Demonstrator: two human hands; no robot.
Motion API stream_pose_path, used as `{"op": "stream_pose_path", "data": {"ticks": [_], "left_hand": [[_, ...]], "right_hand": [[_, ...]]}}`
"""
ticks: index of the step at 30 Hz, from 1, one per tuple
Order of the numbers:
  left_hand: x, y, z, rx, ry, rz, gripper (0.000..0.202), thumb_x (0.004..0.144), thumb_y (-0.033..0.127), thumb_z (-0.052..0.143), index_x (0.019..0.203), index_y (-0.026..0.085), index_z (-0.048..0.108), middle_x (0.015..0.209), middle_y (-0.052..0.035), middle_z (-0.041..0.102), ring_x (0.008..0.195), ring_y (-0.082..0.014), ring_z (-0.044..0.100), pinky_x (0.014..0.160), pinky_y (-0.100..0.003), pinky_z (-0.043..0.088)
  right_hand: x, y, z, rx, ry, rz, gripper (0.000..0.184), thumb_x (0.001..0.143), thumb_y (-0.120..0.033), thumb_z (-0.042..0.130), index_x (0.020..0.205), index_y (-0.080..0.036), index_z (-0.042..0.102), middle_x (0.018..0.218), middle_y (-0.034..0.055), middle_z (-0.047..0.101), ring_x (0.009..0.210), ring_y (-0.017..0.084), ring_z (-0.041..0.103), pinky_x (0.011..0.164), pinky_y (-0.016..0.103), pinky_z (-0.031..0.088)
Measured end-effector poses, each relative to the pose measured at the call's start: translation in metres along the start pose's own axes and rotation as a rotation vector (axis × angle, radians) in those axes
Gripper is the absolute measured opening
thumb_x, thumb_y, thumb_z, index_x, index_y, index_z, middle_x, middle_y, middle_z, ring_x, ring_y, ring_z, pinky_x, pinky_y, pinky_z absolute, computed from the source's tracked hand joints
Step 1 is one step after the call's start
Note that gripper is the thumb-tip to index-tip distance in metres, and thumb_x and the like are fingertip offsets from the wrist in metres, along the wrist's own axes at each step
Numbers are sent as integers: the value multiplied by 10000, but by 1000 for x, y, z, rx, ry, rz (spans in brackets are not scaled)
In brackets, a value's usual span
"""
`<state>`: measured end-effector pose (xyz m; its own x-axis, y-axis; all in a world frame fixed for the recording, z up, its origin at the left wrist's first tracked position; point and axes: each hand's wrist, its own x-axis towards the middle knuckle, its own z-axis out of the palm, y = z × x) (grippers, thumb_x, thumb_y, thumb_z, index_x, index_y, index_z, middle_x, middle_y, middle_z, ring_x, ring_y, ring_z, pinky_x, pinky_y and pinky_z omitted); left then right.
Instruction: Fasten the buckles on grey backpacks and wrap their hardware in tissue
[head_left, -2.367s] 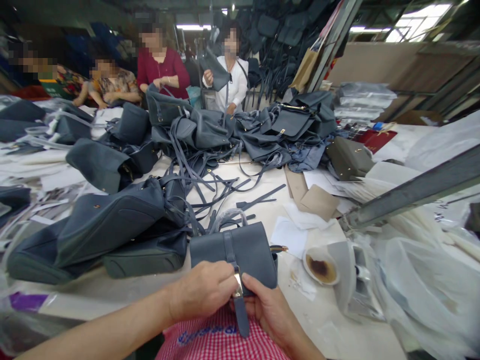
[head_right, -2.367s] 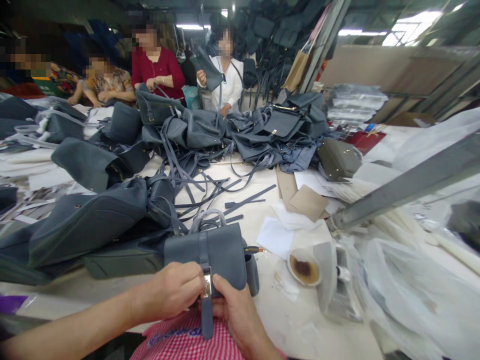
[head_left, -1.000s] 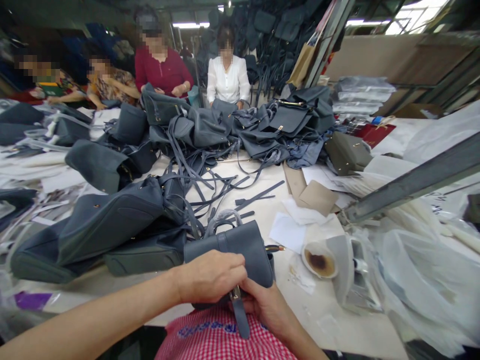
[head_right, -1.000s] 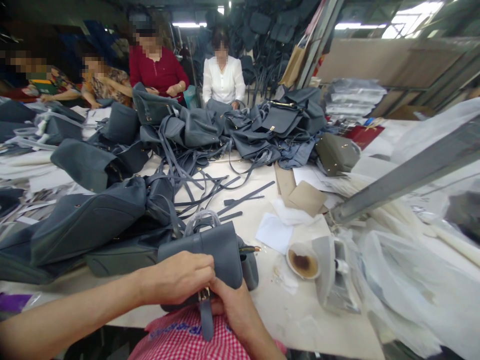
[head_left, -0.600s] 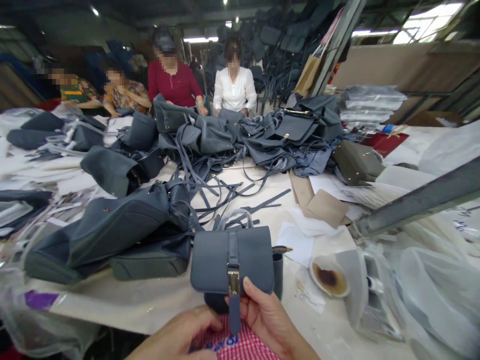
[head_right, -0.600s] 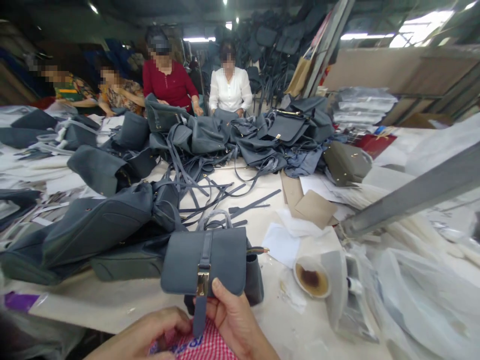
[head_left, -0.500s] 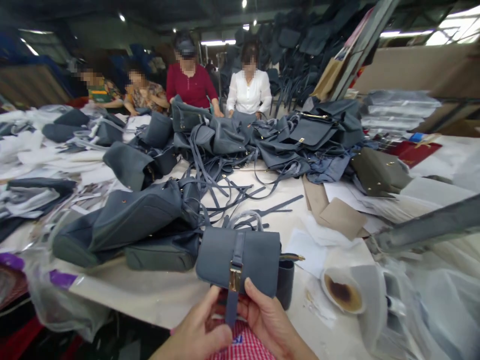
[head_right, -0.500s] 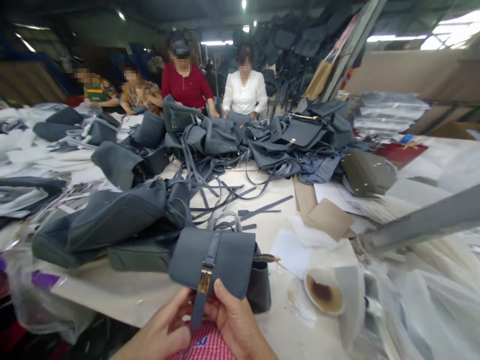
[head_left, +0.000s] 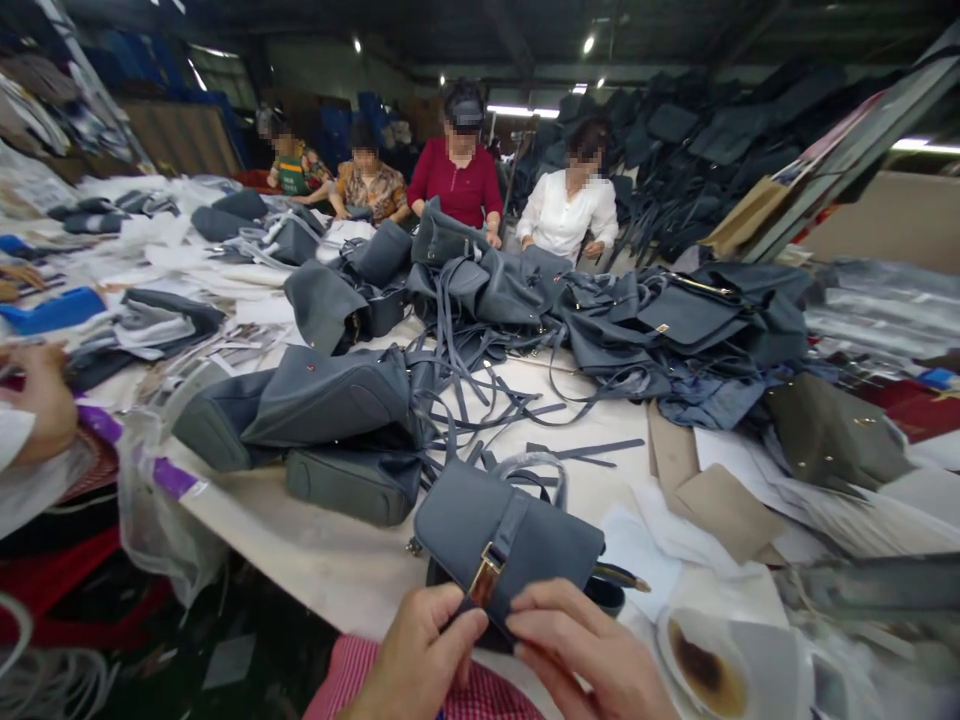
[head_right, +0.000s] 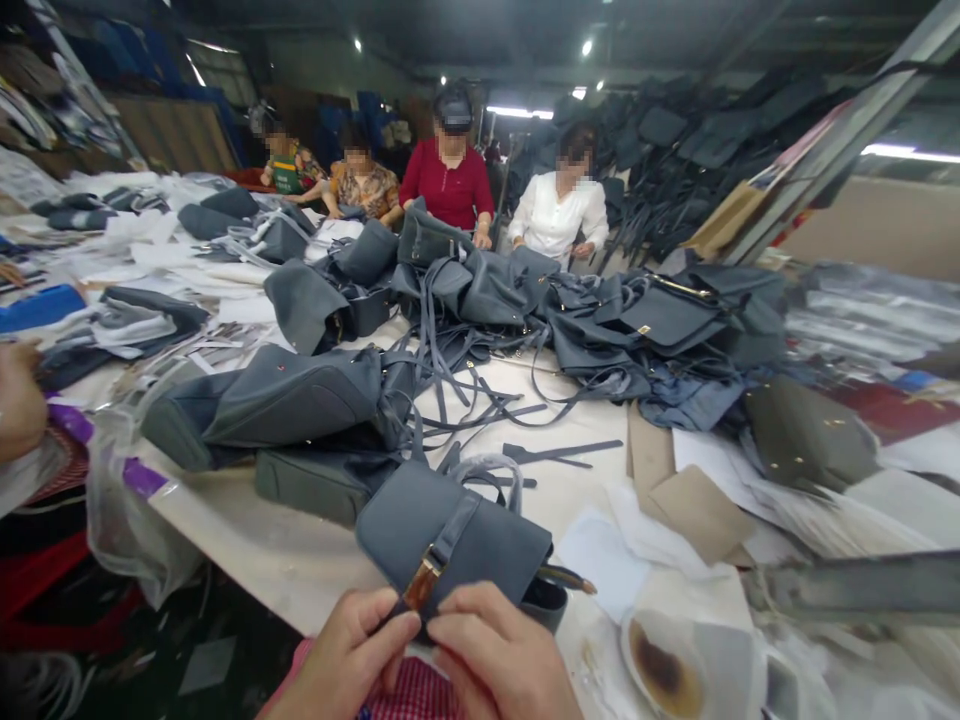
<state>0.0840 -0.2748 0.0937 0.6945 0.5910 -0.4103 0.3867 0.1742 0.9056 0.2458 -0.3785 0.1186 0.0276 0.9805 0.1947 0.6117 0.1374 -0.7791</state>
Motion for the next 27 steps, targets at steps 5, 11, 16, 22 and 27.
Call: {"op": "stream_pose_path", "data": {"ticks": [5, 11, 16, 22, 27], "left_hand": [[-8, 11, -9, 65, -55, 44, 324, 837, 374, 472, 567, 199, 445, 464, 55, 426, 471, -110, 415, 491, -231, 320], [-14, 20, -21, 156, -75, 111, 242, 807, 233, 499, 570, 186, 477, 545, 52, 442, 578, -114, 426, 542, -224, 305], [-19, 26, -28, 164, -99, 80, 236, 814, 252, 518, 594, 169, 548, 615, 37, 536, 612, -124, 466, 560, -229, 309], [-23, 32, -33, 178, -92, 46, 230, 823, 280, 532, 662, 171, 654, 746, -4, 672, 723, -173, 556, 596, -228, 350], [-24, 27, -33, 132, -132, -7, 241, 812, 270, 538, 599, 168, 588, 647, 24, 592, 656, -140, 519, 578, -216, 336]], "right_hand": [[45, -2, 3, -365, -58, -252, 244, 957, -225, 464, 937, -244, 707, 872, 29, 683, 721, 146, 598, 620, 232, 436], [61, -14, -6, -528, -374, -407, 337, 1011, -218, 338, 810, -197, 608, 822, 14, 638, 685, 149, 534, 567, 281, 366], [84, -33, -19, -691, -624, -537, 234, 969, -202, 436, 780, -189, 573, 782, 9, 599, 621, 164, 469, 463, 321, 275], [99, -39, -21, -662, -742, -591, 209, 960, -192, 451, 790, -172, 570, 764, 17, 576, 619, 163, 450, 454, 307, 267], [102, -36, -14, -640, -702, -726, 223, 945, -168, 436, 761, -166, 560, 696, 18, 525, 589, 165, 411, 500, 319, 266]]}}
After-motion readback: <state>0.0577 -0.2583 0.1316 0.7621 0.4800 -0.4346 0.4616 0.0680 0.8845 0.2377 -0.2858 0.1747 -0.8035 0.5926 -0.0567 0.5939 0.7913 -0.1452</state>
